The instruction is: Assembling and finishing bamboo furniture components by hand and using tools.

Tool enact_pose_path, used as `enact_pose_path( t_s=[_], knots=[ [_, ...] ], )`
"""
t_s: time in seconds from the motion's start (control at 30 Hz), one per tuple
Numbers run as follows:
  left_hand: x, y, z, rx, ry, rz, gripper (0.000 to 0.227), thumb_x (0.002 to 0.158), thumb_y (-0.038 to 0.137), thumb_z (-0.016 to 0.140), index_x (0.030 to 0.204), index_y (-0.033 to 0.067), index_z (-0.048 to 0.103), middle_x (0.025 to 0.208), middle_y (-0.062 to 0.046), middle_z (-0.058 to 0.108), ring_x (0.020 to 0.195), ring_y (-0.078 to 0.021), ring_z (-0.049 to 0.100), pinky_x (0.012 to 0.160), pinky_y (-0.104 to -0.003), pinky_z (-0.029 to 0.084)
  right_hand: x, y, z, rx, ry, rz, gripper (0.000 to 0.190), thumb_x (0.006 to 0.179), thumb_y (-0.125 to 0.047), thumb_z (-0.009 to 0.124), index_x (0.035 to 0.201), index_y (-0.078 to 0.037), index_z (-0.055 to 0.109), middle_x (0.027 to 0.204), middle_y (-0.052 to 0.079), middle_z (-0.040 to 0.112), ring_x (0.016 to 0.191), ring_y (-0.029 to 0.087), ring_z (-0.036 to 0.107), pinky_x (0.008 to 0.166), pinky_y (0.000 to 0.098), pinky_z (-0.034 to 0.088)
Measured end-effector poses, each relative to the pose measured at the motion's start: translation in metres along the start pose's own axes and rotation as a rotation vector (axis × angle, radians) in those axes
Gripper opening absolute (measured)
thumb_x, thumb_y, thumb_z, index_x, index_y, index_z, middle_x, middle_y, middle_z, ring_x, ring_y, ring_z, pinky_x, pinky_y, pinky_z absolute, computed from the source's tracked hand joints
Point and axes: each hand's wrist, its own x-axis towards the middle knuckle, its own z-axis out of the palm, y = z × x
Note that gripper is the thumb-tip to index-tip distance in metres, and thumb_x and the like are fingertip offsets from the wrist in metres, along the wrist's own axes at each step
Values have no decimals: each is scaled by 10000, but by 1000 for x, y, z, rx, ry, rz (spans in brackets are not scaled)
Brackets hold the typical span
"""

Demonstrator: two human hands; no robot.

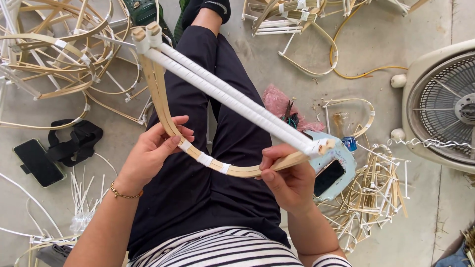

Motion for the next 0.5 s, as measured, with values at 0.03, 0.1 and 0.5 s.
enact_pose_path(
  t_s=[0.03,0.1,0.5],
  knots=[
    [0,0,0,15,-9,11,415,1022,110,547,1426,19,549,1165,-86,692,1096,-175,685,940,-333,589,1,2,-2,15,19,2,342,1032,-88,694,1320,40,563,1001,77,630,851,106,607,739,250,555],
    [-6,6,-1,73,-15,53,410,1010,75,565,1416,21,564,1148,-87,690,1102,-173,685,945,-324,579,5,20,-19,-33,92,21,313,1040,-92,666,1314,30,578,993,76,630,817,92,587,727,226,519],
    [-31,74,39,725,-28,465,439,815,-69,691,1236,51,667,1112,-96,715,996,-228,722,844,-312,573,18,96,-57,146,286,191,363,1078,-102,576,1422,-2,514,1250,151,657,931,157,678,842,326,596]
  ],
)
